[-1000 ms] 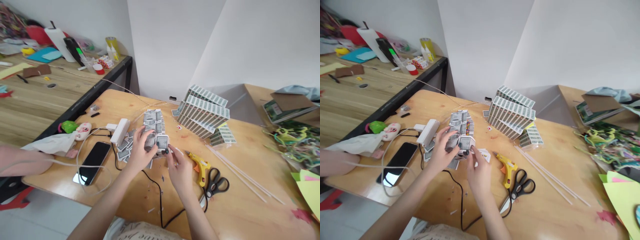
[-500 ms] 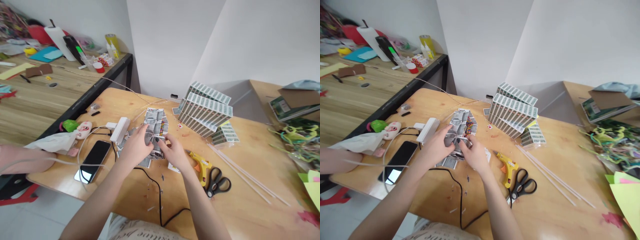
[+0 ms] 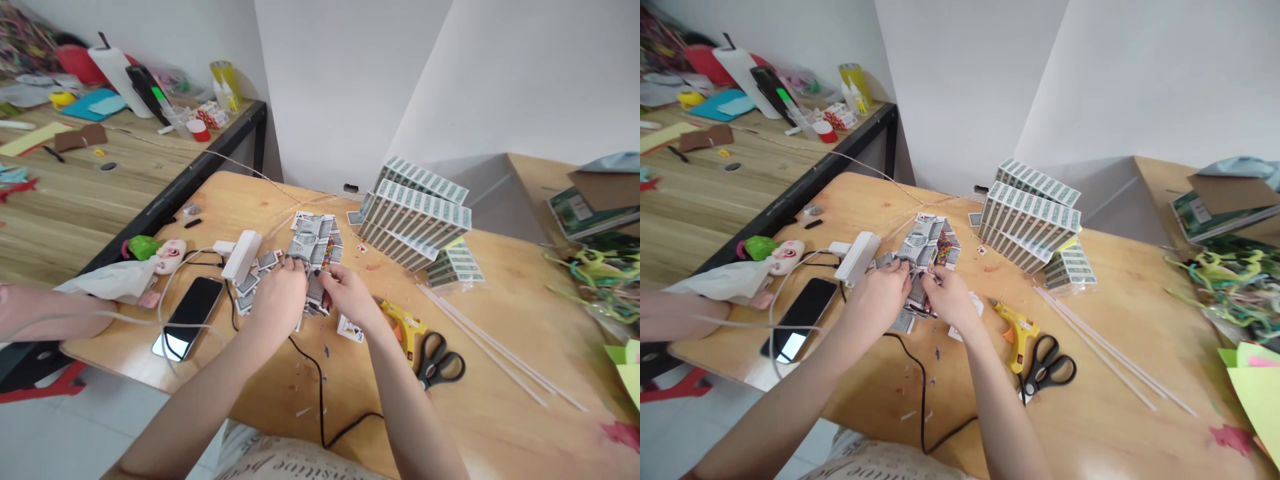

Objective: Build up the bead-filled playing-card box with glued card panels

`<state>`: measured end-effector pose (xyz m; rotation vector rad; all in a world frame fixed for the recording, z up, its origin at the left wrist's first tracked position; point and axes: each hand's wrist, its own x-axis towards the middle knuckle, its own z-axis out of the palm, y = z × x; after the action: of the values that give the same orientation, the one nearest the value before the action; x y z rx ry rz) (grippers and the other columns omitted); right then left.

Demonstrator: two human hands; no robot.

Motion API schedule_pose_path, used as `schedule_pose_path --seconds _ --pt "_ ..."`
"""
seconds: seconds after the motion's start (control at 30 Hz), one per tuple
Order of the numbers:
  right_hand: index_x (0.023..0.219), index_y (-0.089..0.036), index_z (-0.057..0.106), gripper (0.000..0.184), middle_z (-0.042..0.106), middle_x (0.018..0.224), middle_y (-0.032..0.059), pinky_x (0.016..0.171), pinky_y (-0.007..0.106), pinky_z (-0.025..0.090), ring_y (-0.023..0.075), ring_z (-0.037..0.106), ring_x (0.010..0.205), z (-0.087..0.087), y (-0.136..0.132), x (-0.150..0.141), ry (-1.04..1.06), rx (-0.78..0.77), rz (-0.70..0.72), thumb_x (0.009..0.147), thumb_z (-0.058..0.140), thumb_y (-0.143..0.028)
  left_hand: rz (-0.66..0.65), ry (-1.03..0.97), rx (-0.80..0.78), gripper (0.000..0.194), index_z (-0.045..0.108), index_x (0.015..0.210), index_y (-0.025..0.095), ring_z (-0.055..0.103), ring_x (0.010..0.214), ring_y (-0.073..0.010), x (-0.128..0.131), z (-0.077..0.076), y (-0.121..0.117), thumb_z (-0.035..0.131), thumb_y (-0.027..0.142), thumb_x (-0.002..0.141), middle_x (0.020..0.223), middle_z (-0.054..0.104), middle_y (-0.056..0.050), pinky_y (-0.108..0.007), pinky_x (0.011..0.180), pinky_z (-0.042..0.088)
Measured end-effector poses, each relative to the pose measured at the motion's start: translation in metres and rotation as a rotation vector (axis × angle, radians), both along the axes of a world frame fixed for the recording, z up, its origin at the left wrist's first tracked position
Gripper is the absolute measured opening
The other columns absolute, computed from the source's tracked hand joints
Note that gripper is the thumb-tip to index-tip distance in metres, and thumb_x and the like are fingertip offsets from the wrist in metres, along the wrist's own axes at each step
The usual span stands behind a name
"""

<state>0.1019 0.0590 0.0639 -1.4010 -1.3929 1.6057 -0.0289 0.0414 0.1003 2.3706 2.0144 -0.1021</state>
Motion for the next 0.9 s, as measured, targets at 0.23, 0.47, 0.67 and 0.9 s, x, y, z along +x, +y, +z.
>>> schedule_pose_path --seconds 0.23,0.47,0.67,0.9 --pt "0.071 -0.017 0.055 0.029 0.059 0.046 -0.003 0.044 0.019 0.041 0.0091 0.054 0.041 0.001 0.0 0.018 0.39 -0.193 0.042 0.067 0.067 -0.044 -0.019 0.009 0.033 0.034 0.059 0.11 0.006 0.066 0.089 -0.0271 -0.004 -0.004 -0.001 0.033 0.011 0.089 0.105 0.065 -0.018 -0.036 0.071 0.053" --pt "0.063 -0.017 0.056 0.02 0.055 0.039 -0.0049 0.037 0.019 0.031 0.0083 0.048 0.033 -0.003 0.009 0.016 0.379 -0.209 -0.013 0.063 0.067 -0.034 -0.061 0.027 0.027 0.039 0.052 0.119 -0.002 0.058 0.109 -0.0293 -0.002 -0.006 -0.005 0.035 0.001 0.084 0.118 0.058 -0.026 -0.037 0.086 0.05" --pt "0.055 -0.019 0.052 0.017 0.049 0.039 -0.0078 0.039 0.019 0.027 0.006 0.044 0.033 -0.006 0.007 0.011 0.39 -0.17 -0.116 0.062 0.065 -0.027 -0.055 0.002 0.036 0.037 0.053 0.119 0.0 0.057 0.112 -0.0281 -0.001 -0.006 -0.005 0.036 0.005 0.086 0.119 0.058 -0.024 -0.037 0.089 0.05" --pt "0.055 -0.019 0.054 0.016 0.047 0.041 -0.0081 0.039 0.02 0.028 0.0061 0.042 0.033 -0.006 0.01 0.009 0.361 -0.172 -0.062 0.061 0.065 -0.029 -0.069 0.035 0.023 0.037 0.053 0.119 0.001 0.059 0.108 -0.0268 -0.002 -0.005 -0.005 0.035 0.006 0.087 0.118 0.059 -0.023 -0.036 0.087 0.05"
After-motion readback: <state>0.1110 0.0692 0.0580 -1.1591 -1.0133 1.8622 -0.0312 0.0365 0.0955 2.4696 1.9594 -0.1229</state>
